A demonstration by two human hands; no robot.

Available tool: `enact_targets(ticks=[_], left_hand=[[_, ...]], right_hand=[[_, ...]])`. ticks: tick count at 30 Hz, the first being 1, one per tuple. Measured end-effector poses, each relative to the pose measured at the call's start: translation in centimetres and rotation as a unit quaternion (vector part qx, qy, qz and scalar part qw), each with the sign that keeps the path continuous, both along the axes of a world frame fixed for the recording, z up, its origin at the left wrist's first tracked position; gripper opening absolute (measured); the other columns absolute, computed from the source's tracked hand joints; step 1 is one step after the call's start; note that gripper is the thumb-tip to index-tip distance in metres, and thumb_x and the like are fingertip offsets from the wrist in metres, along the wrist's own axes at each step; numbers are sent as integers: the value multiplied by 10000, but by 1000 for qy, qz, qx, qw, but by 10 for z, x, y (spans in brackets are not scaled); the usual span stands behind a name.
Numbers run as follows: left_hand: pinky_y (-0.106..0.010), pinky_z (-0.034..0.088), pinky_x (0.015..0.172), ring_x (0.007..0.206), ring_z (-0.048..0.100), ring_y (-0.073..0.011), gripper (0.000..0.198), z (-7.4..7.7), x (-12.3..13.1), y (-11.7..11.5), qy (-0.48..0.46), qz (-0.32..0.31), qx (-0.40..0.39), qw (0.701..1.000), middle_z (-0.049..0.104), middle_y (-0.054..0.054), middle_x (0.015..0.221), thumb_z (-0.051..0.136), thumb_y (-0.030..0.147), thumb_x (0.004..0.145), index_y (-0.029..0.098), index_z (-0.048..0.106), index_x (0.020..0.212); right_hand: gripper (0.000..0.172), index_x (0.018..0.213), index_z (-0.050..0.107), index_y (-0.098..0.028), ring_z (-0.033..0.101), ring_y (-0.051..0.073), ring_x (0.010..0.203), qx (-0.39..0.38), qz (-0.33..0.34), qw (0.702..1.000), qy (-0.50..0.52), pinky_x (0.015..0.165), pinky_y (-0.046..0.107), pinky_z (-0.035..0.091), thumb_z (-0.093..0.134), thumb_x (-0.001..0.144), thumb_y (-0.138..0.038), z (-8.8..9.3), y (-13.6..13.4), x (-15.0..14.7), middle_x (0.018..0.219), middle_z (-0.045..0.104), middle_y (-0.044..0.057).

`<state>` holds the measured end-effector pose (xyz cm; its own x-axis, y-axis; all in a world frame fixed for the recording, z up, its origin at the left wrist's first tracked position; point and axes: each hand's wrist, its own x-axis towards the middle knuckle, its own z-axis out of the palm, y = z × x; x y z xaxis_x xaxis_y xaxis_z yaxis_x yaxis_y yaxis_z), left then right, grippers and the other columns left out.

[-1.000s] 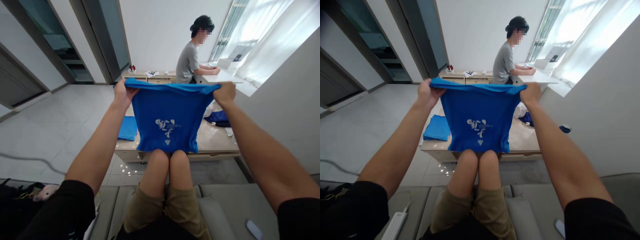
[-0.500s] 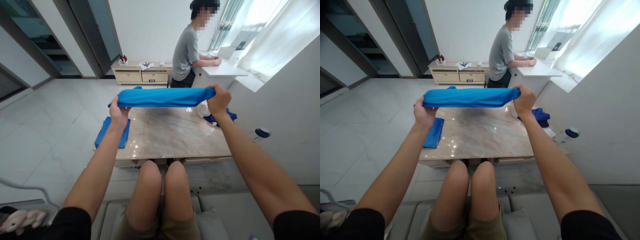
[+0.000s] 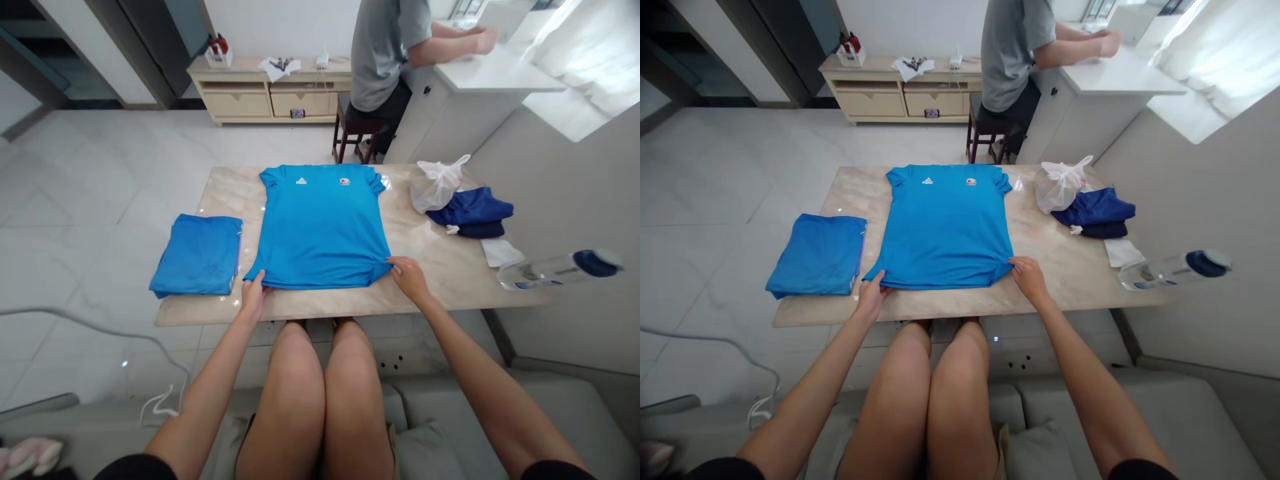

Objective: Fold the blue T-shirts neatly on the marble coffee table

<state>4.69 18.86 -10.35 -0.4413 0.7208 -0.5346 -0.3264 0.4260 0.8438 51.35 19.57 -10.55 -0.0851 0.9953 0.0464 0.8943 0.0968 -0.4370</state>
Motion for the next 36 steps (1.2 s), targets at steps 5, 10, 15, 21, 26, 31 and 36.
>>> enact_targets(ticks=[5,10,15,21,26,31,36], left_hand=[[-294,565,674,760,748,-225,247,14,-27,-29,106,-104,-88,985,766,-59,820,858,267,749,199,676,903],[-441,622,933,1015,798,-321,209,62,-12,-92,177,-225,-2,958,839,-111,971,825,323,805,210,773,973],[-534,601,1106,1217,769,-317,297,107,41,-171,334,-405,223,822,828,-80,1276,546,405,1078,329,827,1140],[-539,626,1060,1189,755,-305,299,130,59,-199,516,-369,320,704,821,-79,1229,514,238,1066,291,800,1131],[-545,592,1061,1107,746,-305,262,139,61,-202,590,-393,361,606,816,-99,1134,537,165,1029,238,777,1105],[-568,565,1054,967,720,-283,216,145,63,-206,599,-415,363,581,782,-82,952,549,163,1035,221,744,961],[-516,590,1000,955,734,-265,257,147,57,-205,583,-387,381,604,783,-73,933,519,146,1039,232,747,957]], right_hand=[[256,1116,805,-182,733,352,1256,-12,-30,999,9,1177,532,516,636,925,-206,9,-32,7,1265,815,188],[451,1148,783,-165,780,409,1161,9,-157,977,144,1040,583,611,564,1024,-539,39,-97,-45,1204,821,227],[346,1143,854,-412,837,336,1094,30,-74,931,356,923,493,694,522,1060,-457,69,-182,-151,1175,862,26],[369,1235,790,-526,762,415,1266,151,-92,963,202,1073,652,628,554,953,-491,99,-233,-214,1331,810,-51],[309,1180,814,-388,708,388,1334,159,-54,983,73,1168,660,546,628,956,-283,125,-245,-211,1344,802,38],[246,1068,805,-285,748,329,1176,197,-73,975,74,1042,572,587,571,1025,-221,130,-242,-188,1200,825,85],[234,1069,813,-291,750,332,1155,217,-66,969,97,1012,558,593,589,1023,-246,126,-242,-179,1190,825,86]])
